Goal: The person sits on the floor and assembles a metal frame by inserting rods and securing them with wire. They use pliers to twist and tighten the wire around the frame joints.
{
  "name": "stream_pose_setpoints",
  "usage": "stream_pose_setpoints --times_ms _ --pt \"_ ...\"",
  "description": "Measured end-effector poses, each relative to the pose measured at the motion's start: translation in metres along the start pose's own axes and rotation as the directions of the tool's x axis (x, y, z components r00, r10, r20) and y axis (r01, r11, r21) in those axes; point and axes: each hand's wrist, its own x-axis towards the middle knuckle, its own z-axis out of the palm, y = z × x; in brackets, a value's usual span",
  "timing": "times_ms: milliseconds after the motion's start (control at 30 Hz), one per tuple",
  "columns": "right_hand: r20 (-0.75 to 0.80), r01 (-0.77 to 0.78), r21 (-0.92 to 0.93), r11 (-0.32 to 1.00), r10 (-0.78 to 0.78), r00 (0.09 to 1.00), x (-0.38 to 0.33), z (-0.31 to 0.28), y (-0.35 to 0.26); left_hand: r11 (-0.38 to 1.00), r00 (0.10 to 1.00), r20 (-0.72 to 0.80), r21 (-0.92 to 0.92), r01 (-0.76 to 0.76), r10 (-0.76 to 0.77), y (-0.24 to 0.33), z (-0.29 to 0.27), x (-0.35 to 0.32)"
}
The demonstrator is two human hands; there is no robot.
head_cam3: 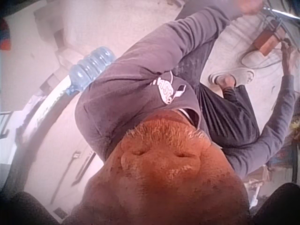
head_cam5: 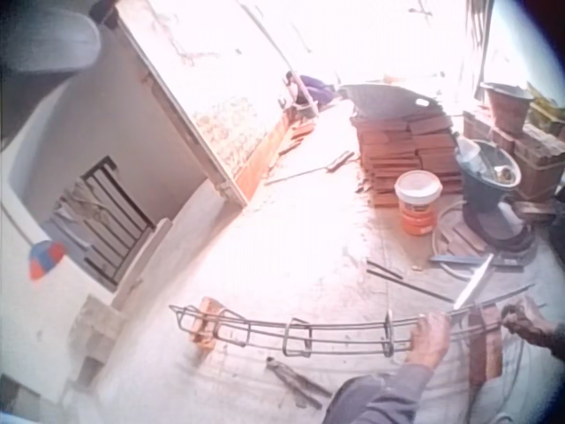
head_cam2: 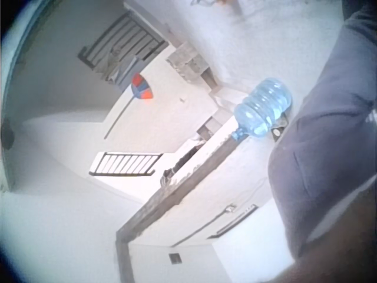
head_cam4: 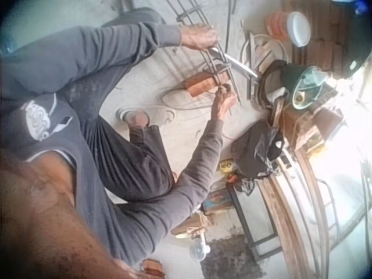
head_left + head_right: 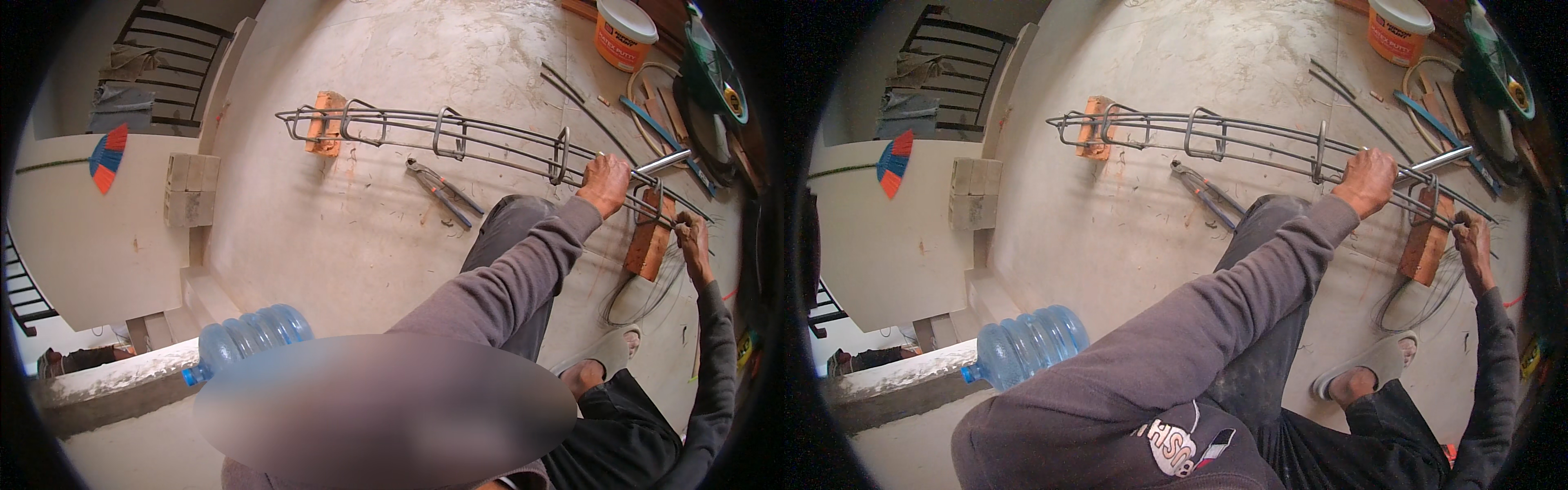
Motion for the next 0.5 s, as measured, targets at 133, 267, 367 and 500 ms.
stream_pose_setpoints --times_ms 133,267,367,500 --pt "0.002 0.009 -0.02 1.0 -0.009 1.0 -0.002 -0.005 0.007 1.0 0.999 -0.031 -0.018 -0.01 0.01 0.009 0.005 -0.004" --pt "-0.041 0.062 -0.129 0.99 -0.068 0.997 0.003 -0.008 0.006 0.999 1.0 0.015 -0.044 -0.002 0.003 0.01 0.002 -0.003" --pt "-0.027 0.067 -0.074 0.995 -0.069 0.997 0.001 -0.006 -0.003 0.999 0.998 0.055 -0.04 0.009 -0.007 0.01 -0.012 -0.001" --pt "-0.017 0.062 -0.01 0.998 -0.062 0.998 0.002 -0.001 -0.013 0.998 0.999 0.031 -0.06 -0.007 0.008 0.002 -0.022 -0.002"
